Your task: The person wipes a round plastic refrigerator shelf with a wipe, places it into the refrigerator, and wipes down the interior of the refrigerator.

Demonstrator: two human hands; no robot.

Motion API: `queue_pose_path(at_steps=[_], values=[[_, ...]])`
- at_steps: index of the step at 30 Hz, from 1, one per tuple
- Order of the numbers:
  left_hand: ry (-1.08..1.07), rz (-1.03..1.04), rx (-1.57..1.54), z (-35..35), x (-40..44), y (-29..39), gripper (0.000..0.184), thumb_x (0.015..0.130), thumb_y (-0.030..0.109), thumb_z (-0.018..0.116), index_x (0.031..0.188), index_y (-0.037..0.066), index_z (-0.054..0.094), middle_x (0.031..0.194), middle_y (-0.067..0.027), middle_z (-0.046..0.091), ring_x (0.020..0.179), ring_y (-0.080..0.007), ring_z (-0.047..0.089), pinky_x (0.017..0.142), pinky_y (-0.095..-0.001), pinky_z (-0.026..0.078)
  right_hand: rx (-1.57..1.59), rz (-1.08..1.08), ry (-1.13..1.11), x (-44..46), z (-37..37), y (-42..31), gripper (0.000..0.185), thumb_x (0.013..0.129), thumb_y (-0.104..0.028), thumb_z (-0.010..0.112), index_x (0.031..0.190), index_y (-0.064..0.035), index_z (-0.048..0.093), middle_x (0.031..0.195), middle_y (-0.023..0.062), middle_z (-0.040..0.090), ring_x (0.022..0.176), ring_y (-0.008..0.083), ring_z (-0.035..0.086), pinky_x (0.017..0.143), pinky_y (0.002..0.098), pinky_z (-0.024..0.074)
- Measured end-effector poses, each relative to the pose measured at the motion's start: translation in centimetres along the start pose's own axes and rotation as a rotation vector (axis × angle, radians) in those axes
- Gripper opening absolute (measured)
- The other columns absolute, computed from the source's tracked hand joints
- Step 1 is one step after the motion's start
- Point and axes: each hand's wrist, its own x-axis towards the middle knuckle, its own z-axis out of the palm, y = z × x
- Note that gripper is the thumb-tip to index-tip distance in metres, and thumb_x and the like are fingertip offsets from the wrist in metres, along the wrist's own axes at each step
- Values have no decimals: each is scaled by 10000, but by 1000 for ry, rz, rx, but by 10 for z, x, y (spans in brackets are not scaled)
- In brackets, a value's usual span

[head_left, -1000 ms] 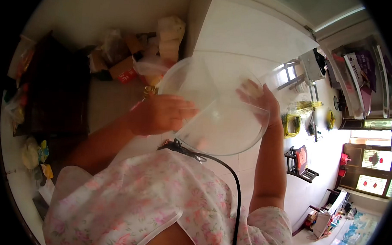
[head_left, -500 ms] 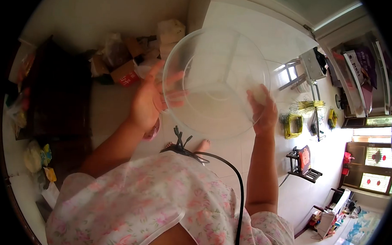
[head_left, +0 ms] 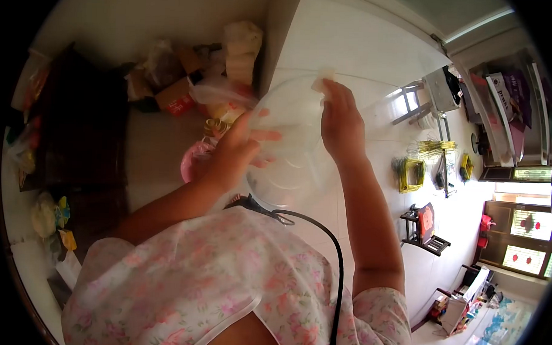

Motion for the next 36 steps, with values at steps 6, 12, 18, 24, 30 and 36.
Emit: queue_pose_path(at_steps=[6,12,18,24,30,36], values=[[77,48,-78,13,-1,-4,601,837,12,389,1422,63,267,1225,-172,549,1018,-213,597,755,-305,555,-545,-184,-16,-3,29,8,392,886,-115,543,1260,0,511,1237,120,545,1208,283,455,1015,425,370],[201,138,-63,1,1,-13,541,895,126,458,1411,71,306,1230,-102,519,977,-197,607,753,-308,538,361,-326,-244,-30,43,-61,423,707,22,622,1118,-67,574,1099,115,582,994,309,588,790,381,510],[83,47,-71,1,-3,-9,548,951,292,523,1409,82,307,1198,-87,518,979,-222,619,721,-298,538,229,-405,-182,-23,31,-49,322,706,-41,630,1020,-109,626,1053,76,596,973,273,577,789,377,483],[-18,-2,-54,5,-7,-9,531,957,284,501,1406,92,292,1205,-148,574,942,-256,645,741,-307,524,-344,-349,163,14,37,3,256,720,-72,621,974,-94,645,985,38,584,941,260,535,773,369,445],[47,151,-13,2,-2,-15,505,955,256,509,1376,48,322,1176,-149,595,1019,-188,595,746,-295,522,-697,-181,64,6,20,11,145,798,-57,570,933,-60,625,1016,36,550,947,241,508,786,348,424],[153,34,-100,3,-3,-23,475,950,271,523,1355,67,383,1131,-116,629,921,-167,608,748,-293,514,-564,-141,-225,-32,31,-3,42,726,-61,552,736,-50,591,904,103,548,894,281,510,762,382,435]])
